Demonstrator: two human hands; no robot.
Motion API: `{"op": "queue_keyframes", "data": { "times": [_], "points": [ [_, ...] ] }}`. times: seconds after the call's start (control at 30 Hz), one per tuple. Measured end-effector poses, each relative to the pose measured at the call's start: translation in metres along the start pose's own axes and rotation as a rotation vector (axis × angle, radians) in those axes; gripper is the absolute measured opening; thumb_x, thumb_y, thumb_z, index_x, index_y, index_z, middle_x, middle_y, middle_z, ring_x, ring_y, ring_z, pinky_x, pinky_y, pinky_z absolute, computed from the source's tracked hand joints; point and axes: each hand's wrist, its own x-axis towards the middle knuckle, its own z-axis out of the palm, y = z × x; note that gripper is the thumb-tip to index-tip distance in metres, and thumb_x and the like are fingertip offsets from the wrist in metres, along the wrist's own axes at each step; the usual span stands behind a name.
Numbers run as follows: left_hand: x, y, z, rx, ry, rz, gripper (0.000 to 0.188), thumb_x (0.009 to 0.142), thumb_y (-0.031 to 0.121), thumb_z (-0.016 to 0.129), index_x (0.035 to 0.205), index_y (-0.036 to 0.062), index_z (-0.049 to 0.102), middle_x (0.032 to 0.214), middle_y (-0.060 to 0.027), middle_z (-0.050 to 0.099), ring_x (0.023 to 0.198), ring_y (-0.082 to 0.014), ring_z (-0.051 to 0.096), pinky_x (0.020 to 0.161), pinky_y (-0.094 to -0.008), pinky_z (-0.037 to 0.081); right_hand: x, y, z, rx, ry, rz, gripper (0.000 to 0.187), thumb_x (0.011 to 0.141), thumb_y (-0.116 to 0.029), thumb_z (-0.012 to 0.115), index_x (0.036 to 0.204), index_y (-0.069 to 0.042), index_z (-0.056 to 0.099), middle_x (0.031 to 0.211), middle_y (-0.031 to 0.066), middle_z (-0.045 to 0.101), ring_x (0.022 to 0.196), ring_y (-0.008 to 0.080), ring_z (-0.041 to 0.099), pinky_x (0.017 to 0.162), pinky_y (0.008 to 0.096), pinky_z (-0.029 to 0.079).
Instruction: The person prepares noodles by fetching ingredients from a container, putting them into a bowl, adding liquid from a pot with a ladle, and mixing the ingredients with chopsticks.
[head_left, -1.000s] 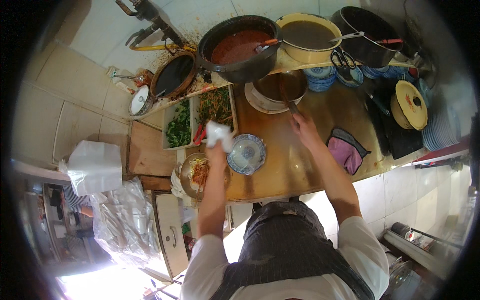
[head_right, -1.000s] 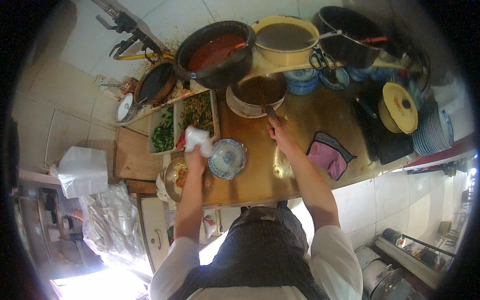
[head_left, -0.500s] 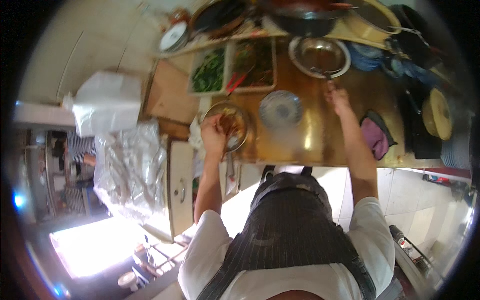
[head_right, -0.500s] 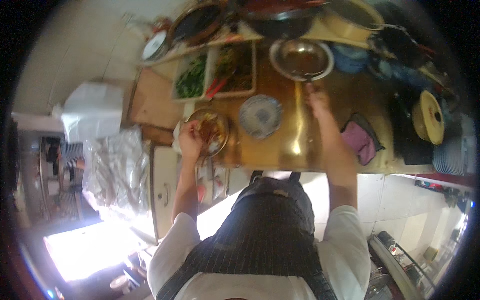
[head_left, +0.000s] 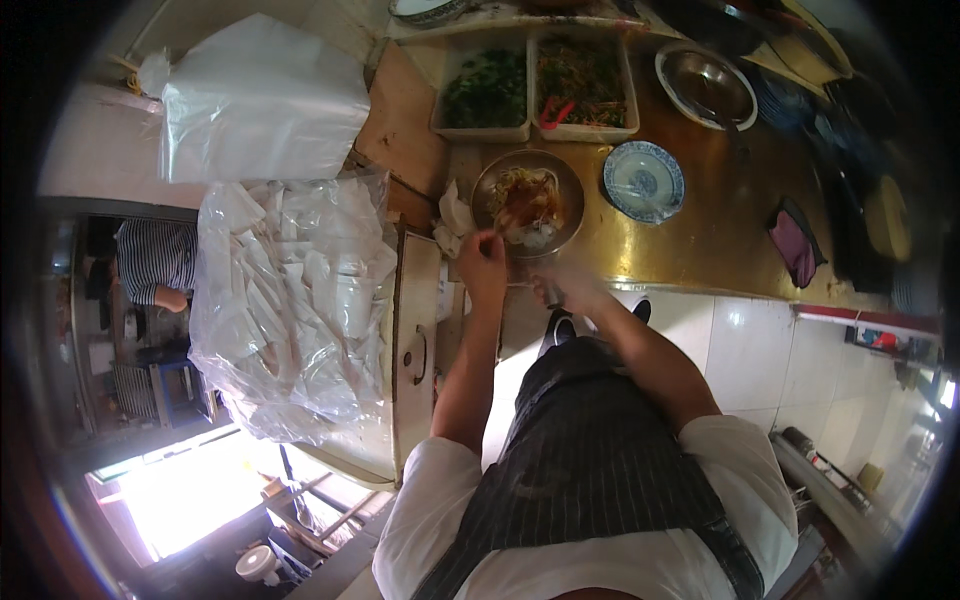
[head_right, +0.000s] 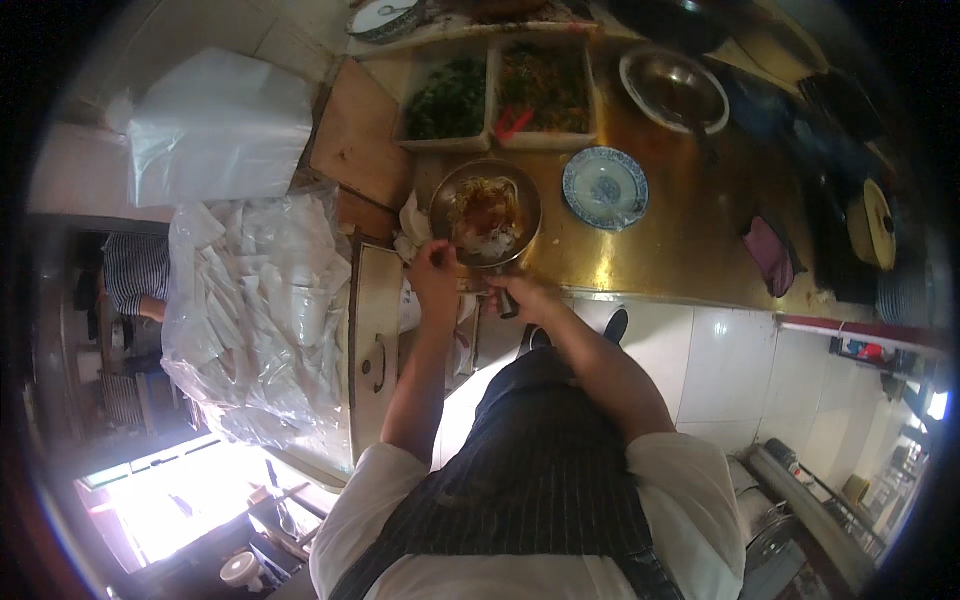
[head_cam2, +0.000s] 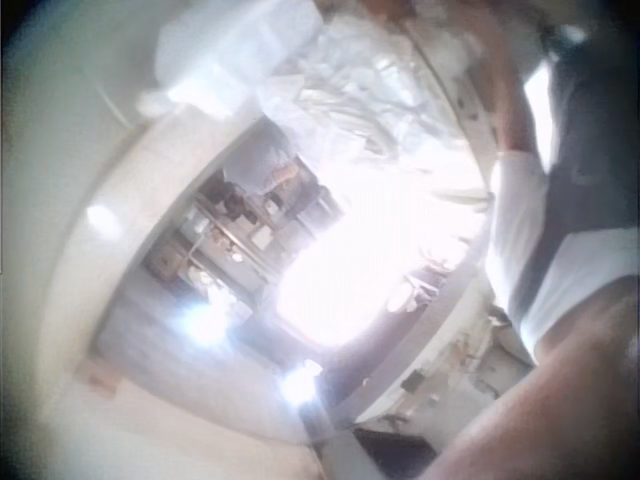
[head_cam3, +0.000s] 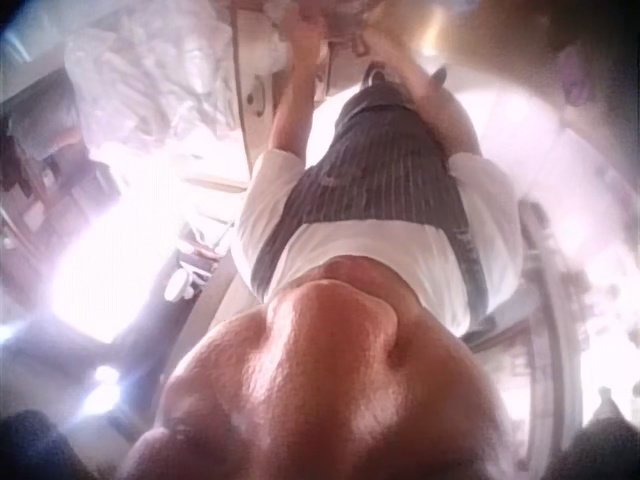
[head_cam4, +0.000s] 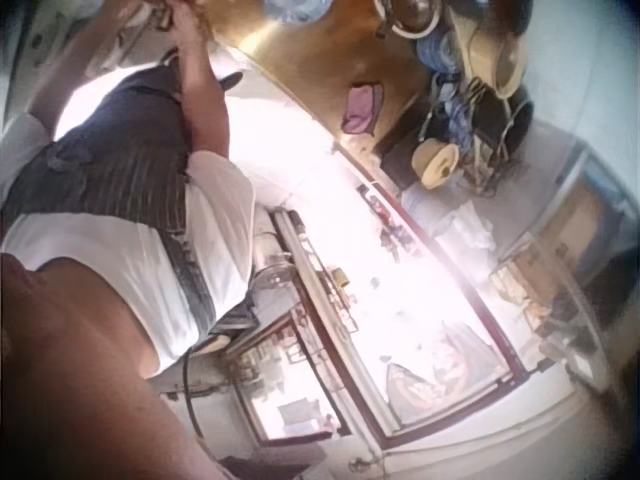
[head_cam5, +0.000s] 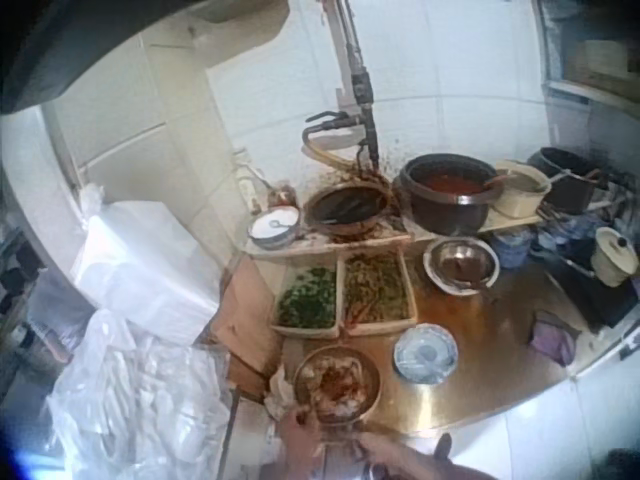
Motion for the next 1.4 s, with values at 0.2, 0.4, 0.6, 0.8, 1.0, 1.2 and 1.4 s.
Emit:
{"op": "queue_keyframes", "data": {
  "times": [0.2,0.4,0.6,0.8,1.0,1.2,1.4],
  "points": [
    [0.075,0.076,-0.001,-0.163,-0.083,0.27,0.017,0.084,0.019,0.067,0.08,0.0025,0.062,0.068,-0.0101,0.06,0.065,-0.0204,0.06,0.06,-0.0325,0.047,-0.029,-0.001,0.023,-0.271,0.059,-0.144,0.012,0.083,-0.011,0.057,0.075,-0.009,0.048,0.064,0.0032,0.047,0.051,0.013,0.046,0.045,0.0272,0.04],
    [0.085,0.101,-0.054,-0.289,-0.516,0.429,0.022,0.086,0.02,0.063,0.077,0.0014,0.058,0.058,-0.0089,0.053,0.052,-0.0154,0.049,0.053,-0.0294,0.042,-0.125,-0.04,0.007,-0.122,0.081,-0.206,0.011,0.081,-0.01,0.056,0.074,-0.008,0.047,0.063,0.0015,0.045,0.051,0.0112,0.044,0.041,0.0262,0.037],
    [0.068,0.165,-0.04,-0.509,-0.586,0.439,0.018,0.085,0.018,0.066,0.082,0.0005,0.062,0.07,-0.0033,0.06,0.063,-0.0094,0.053,0.059,-0.0266,0.044,-0.167,-0.05,0.019,-0.112,0.125,-0.235,0.011,0.081,-0.009,0.056,0.074,-0.008,0.048,0.063,0.0009,0.045,0.049,0.0103,0.043,0.04,0.0257,0.035],
    [0.056,0.225,-0.009,-0.333,-0.567,0.751,0.006,0.081,0.007,0.068,0.082,0.0014,0.066,0.079,-0.0051,0.065,0.071,-0.0111,0.058,0.065,-0.0266,0.047,-0.19,-0.063,0.016,-0.115,0.1,-0.236,0.008,0.082,-0.008,0.056,0.081,-0.009,0.048,0.061,-0.0008,0.043,0.048,0.0088,0.041,0.039,0.0245,0.033],
    [0.037,0.247,-0.003,-0.48,-0.711,0.626,0.016,0.079,0.013,0.071,0.078,-0.0009,0.062,0.073,-0.0088,0.064,0.066,-0.0164,0.06,0.062,-0.0289,0.047,-0.212,-0.07,-0.004,0.009,0.104,-0.312,0.008,0.081,-0.007,0.056,0.081,-0.009,0.048,0.063,-0.0008,0.044,0.047,0.0083,0.038,0.039,0.0234,0.031],
    [0.025,0.234,0.016,-0.329,-0.812,0.646,0.018,0.079,0.017,0.071,0.079,0.0019,0.061,0.074,-0.0122,0.063,0.063,-0.0219,0.058,0.062,-0.0287,0.046,-0.224,-0.062,-0.026,0.028,0.118,-0.312,0.009,0.081,-0.01,0.056,0.078,-0.009,0.048,0.061,-0.001,0.042,0.047,0.0086,0.038,0.039,0.0222,0.03],
    [0.032,0.25,0.033,-0.27,-0.804,0.757,0.02,0.078,0.018,0.071,0.078,0.0018,0.06,0.071,-0.0139,0.06,0.063,-0.0239,0.057,0.061,-0.0323,0.045,-0.23,-0.064,-0.018,0.075,0.162,-0.297,0.012,0.083,-0.008,0.056,0.075,-0.009,0.047,0.063,-0.0014,0.041,0.048,0.0083,0.036,0.04,0.0223,0.028]
  ]
}}
